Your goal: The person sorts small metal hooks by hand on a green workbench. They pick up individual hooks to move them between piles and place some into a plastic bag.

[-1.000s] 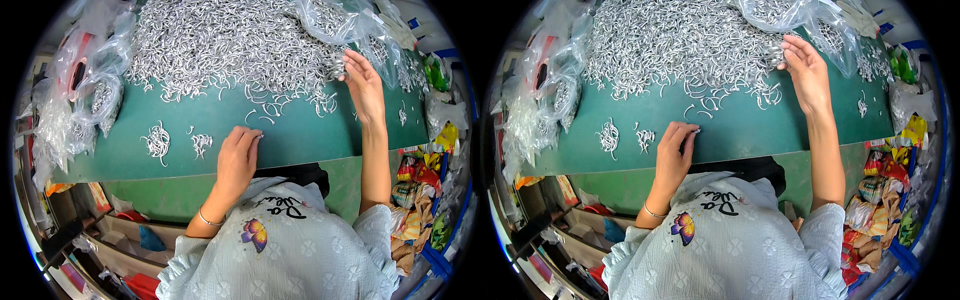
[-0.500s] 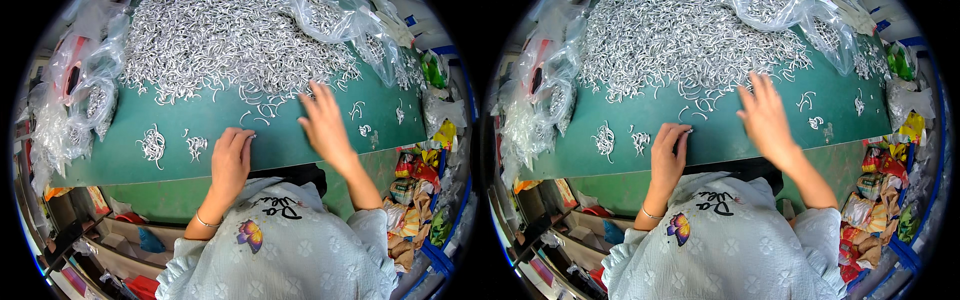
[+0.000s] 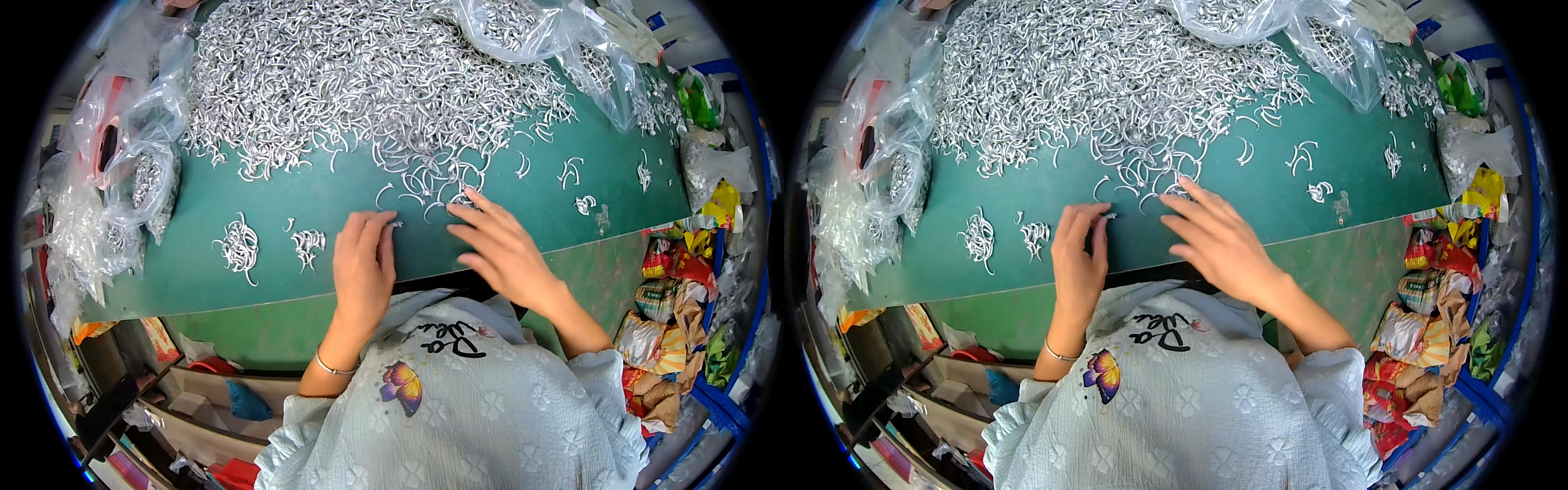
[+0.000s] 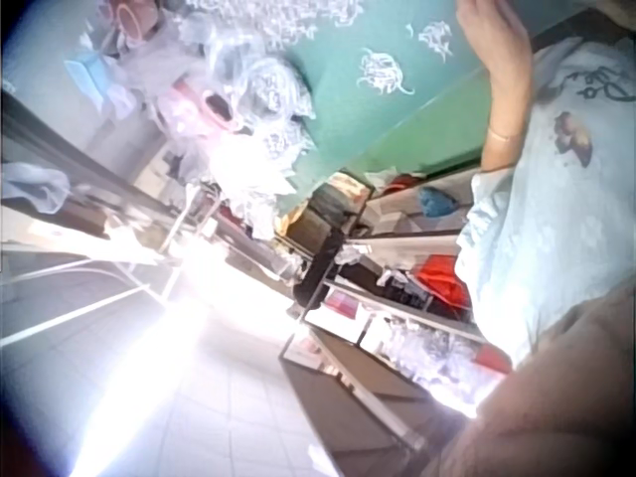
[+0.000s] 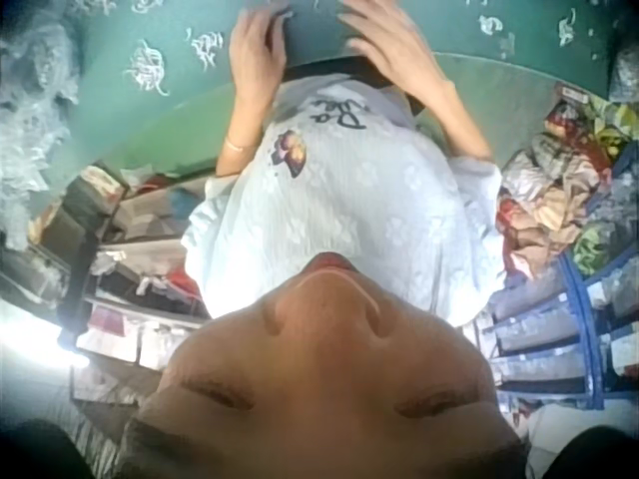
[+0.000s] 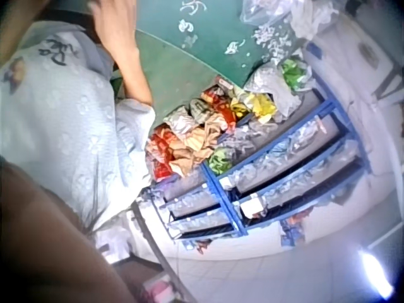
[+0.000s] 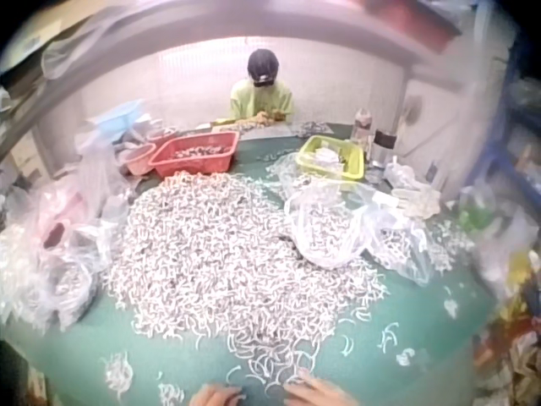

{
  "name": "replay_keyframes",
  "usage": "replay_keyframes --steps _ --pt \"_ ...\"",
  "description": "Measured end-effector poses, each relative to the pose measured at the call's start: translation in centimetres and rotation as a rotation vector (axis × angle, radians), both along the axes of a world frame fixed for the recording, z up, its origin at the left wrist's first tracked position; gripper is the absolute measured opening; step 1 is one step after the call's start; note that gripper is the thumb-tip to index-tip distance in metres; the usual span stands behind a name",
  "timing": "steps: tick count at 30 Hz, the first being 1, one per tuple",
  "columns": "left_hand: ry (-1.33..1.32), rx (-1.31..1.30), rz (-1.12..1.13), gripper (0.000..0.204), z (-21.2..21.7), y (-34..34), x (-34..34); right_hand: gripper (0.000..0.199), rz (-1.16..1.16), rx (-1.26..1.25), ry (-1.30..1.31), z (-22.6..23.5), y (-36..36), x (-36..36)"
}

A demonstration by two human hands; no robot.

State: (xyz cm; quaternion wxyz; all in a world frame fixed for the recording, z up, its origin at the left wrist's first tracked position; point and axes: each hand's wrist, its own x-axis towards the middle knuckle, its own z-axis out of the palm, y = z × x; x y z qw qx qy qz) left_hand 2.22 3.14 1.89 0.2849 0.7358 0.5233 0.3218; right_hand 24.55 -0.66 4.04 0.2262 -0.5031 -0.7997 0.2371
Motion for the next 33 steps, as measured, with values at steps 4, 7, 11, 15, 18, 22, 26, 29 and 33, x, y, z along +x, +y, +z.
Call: replay_keyframes --steps 4,7,11,15,18,22,26,29,33 --pt "0.002 0.007 0.029 0.02 -0.1 0.1 -0.2 0.029 -0.286 0.229 0.084 -1.4 1.5 2.9" --pt "-0.003 0.073 0.025 0.02 -0.4 0.6 0.2 0.025 -0.332 0.312 -0.075 -1.1 4.5 2.6" --pt "0.036 0.125 0.032 0.021 -0.5 1.1 0.2 0.015 -0.303 0.435 -0.179 -1.7 5.7 3.6" --pt "0.029 0.14 0.042 0.027 -0.7 0.4 0.0 0.012 -0.356 0.32 -0.09 -1.0 4.0 4.4" --pt "0.03 0.191 -0.017 0.032 0.2 -0.6 1.2 0.009 -0.336 0.281 -0.115 -0.4 2.9 3.6" --pt "-0.099 0.096 -0.234 0.032 0.8 -1.7 3.3 0.01 -0.075 0.158 0.036 0.2 0.8 1.1" --pt "0.0 0.114 -0.332 0.032 -0.4 -1.8 3.3 0.014 -0.082 0.038 0.276 -0.8 1.0 1.2" --pt "0.058 0.125 -0.32 0.029 -0.9 -2.2 2.8 0.016 -0.173 0.191 0.039 -0.6 2.7 2.3" --pt "0.014 0.088 -0.303 0.022 0.4 -2.2 3.3 0.015 -0.193 0.257 -0.081 -1.0 3.7 2.3"
